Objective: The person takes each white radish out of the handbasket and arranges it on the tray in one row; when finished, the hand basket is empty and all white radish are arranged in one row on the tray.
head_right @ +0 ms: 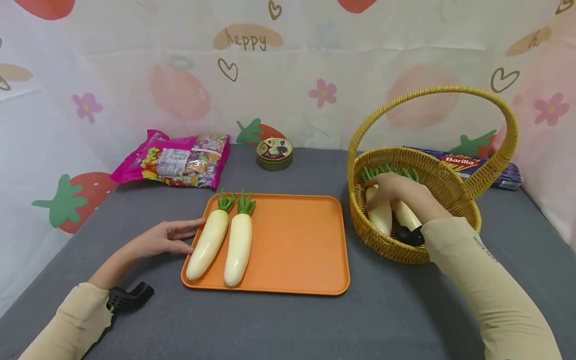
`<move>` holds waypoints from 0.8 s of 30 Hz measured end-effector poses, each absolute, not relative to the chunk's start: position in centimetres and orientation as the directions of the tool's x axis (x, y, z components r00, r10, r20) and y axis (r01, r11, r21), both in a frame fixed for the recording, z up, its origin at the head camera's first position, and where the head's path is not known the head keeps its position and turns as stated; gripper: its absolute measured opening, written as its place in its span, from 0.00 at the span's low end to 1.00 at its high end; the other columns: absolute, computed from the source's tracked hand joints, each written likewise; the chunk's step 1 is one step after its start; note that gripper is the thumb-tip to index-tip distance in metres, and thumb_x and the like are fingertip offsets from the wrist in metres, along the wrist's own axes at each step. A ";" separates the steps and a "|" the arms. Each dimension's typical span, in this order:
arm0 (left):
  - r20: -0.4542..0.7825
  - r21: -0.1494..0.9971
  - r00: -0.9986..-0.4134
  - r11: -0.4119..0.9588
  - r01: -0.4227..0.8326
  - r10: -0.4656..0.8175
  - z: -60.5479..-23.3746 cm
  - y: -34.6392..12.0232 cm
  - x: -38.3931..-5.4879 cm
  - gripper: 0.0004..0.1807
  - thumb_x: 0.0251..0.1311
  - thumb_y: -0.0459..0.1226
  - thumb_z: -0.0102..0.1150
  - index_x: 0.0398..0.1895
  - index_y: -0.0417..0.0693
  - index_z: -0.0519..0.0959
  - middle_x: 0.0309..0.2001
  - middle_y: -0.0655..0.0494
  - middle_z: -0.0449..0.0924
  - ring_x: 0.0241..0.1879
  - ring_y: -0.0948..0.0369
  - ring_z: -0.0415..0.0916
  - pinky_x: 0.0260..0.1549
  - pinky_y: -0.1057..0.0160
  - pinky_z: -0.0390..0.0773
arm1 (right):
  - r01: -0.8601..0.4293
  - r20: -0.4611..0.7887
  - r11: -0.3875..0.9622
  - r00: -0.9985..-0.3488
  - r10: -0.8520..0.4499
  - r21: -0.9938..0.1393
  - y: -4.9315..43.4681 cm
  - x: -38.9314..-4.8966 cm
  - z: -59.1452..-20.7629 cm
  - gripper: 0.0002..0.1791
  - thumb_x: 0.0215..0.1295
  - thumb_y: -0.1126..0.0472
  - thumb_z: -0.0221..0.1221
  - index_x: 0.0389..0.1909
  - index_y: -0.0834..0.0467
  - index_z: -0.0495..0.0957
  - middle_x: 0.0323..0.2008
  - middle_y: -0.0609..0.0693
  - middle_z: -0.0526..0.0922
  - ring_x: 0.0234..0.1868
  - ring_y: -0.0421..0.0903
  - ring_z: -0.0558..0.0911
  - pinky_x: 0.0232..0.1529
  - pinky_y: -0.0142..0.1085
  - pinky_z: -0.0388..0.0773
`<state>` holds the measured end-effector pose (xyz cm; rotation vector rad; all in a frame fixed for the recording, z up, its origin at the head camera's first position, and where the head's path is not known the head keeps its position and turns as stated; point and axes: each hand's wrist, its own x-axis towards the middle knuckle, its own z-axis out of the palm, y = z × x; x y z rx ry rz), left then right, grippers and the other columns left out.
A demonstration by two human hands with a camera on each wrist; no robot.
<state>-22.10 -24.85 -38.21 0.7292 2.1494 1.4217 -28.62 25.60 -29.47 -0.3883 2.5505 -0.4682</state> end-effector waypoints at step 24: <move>-0.101 0.923 -0.760 0.345 0.170 0.642 -38.1 -24.7 -22.0 0.37 0.54 0.34 0.61 0.65 0.34 0.56 0.65 0.39 0.50 0.60 0.47 0.55 0.53 0.61 0.64 | -0.107 -0.248 0.817 -0.923 -0.293 -0.567 28.4 -27.6 -26.4 0.45 0.50 0.46 0.64 0.64 0.64 0.57 0.59 0.72 0.52 0.47 0.65 0.71 0.34 0.45 0.78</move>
